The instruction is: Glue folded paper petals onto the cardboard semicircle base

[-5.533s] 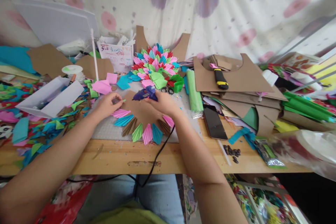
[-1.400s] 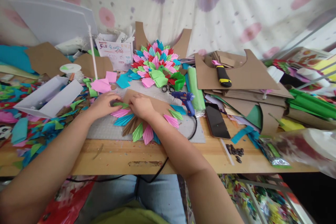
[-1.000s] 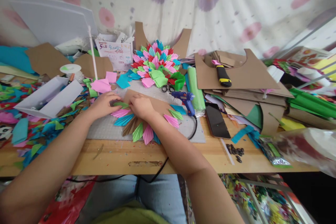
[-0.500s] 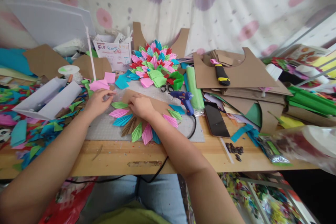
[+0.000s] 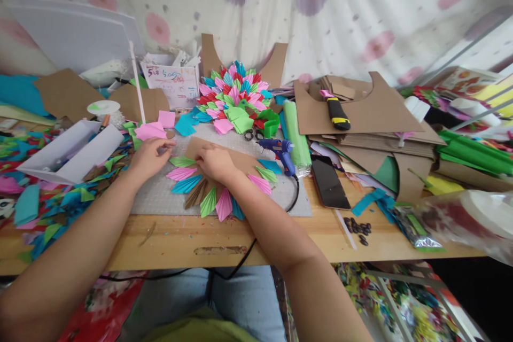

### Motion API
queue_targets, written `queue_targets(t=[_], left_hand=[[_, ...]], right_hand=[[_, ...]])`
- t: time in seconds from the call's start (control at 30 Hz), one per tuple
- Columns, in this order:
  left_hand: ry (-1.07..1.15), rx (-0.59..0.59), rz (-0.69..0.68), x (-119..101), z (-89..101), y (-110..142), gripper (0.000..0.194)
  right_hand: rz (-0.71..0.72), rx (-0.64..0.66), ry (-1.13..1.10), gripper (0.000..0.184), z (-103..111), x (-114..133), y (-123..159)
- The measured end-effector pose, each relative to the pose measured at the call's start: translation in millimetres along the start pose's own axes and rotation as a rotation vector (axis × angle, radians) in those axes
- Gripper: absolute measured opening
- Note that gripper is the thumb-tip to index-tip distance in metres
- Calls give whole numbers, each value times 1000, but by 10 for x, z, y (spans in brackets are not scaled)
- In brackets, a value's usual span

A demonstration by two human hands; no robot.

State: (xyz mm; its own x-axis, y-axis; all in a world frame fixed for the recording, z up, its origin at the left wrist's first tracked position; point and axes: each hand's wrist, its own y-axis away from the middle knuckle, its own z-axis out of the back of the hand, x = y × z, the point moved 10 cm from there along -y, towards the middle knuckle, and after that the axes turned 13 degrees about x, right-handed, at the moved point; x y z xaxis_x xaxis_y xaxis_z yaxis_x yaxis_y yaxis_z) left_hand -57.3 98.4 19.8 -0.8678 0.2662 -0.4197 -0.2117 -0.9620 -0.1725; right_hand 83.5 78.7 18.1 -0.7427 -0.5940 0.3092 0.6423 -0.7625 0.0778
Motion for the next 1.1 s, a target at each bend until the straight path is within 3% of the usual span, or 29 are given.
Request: queue_targets(t=[0.43, 0.6, 0.87, 1.1], left_hand=[[18, -5, 17, -2, 3, 15, 27], [8, -34, 24, 15, 51, 21, 28], [-7, -119, 33, 56, 132, 46, 28], [4, -149, 41, 54, 103, 44, 27]], right_hand=[[-10, -5, 31, 19, 0, 12, 8], [-10, 13, -9, 21, 91, -30, 50], [-19, 2, -132, 17, 470, -241, 312], [-139, 60, -71, 15, 341, -574, 563]])
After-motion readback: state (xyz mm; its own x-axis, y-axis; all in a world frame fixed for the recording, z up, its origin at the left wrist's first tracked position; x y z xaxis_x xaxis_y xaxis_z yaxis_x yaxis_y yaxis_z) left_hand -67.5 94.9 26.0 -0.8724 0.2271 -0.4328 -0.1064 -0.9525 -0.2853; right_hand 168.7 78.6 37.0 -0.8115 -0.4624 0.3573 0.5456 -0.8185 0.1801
